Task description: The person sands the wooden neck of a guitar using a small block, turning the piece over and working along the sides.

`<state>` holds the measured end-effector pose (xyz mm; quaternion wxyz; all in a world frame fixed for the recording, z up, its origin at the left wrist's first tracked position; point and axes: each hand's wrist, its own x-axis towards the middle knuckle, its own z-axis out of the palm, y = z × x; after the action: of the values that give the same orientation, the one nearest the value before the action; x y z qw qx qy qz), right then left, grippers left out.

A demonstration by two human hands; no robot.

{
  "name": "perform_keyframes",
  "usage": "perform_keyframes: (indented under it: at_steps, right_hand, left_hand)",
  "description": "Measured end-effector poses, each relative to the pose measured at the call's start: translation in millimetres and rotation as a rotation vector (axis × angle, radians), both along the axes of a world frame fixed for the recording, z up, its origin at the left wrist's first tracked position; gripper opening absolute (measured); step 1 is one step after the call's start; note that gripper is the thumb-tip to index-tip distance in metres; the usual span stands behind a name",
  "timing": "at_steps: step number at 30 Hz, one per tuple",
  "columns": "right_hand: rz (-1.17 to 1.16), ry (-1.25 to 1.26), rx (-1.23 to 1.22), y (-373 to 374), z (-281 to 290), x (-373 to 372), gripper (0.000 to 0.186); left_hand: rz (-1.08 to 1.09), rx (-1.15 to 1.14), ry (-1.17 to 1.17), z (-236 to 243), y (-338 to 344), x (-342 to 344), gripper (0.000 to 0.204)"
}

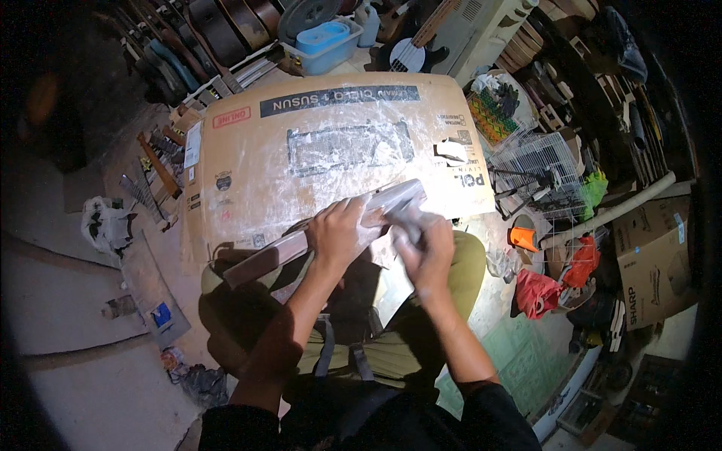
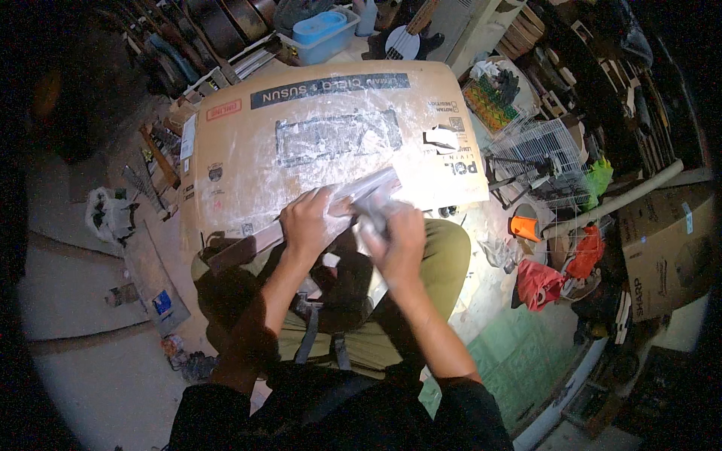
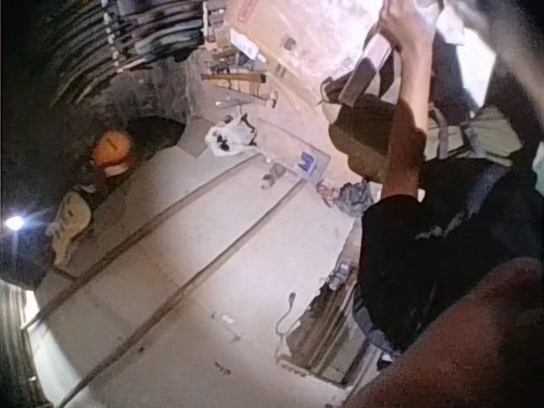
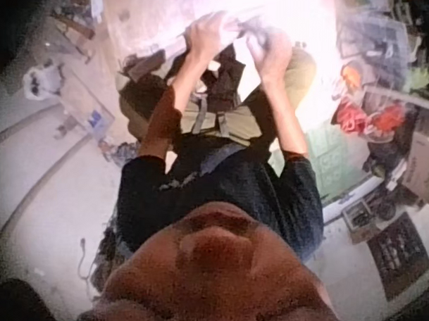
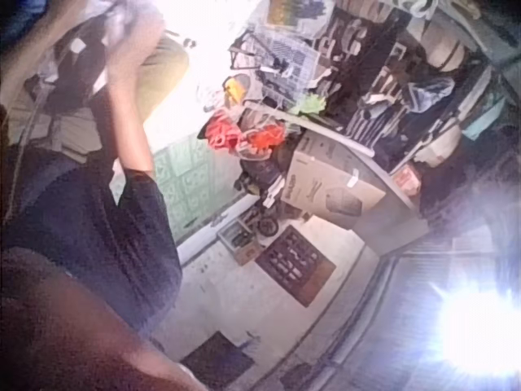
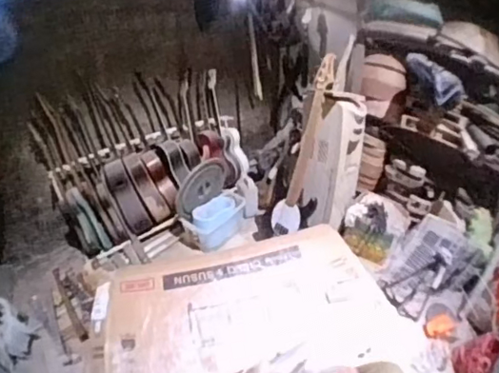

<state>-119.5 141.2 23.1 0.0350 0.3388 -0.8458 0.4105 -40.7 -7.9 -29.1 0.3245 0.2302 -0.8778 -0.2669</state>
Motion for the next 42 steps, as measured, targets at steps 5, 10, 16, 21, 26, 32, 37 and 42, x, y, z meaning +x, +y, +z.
perform_keyframes:
  at_steps: [5, 10, 16, 21, 26, 32, 37, 42]
  right_hand:
    - [-0.031, -0.079, -0.048, 1, -11, -18, 0.033]
    - [-0.195, -0.175, -0.044, 1, -42, -63, 0.036]
    - [-0.171, -0.544, -0.271, 20, -92, -114, 0.027]
    - [-0.256, -0.573, -0.373, 11, -98, -106, 0.029]
    - [-0.268, -0.802, -0.518, 15, -106, -115, 0.026]
    - [-0.141, -1.137, -0.806, 3, -81, -101, 0.026]
    - [-0.075, -1.211, -0.917, 0, -61, -101, 0.026]
    - [-0.091, -1.159, -0.779, 6, -77, -104, 0.032]
  left_hand:
    - [0.015, -0.046, 0.003, -8, 2, -2, 0.023]
    - [0.003, -0.025, -0.026, -9, -2, -4, 0.034]
    - [0.018, 0.016, -0.153, 3, -10, -3, 0.056]
    - [0.059, -0.097, -0.176, -5, -27, 17, 0.058]
    - [0.149, -0.081, -0.756, 1, -57, 70, 0.076]
    - [0.351, 0.009, -0.860, 29, -83, 142, 0.079]
    - [0.176, 0.132, -0.658, 43, -110, 154, 0.069]
    - [0.205, 0.078, -0.759, 130, -100, 119, 0.067]
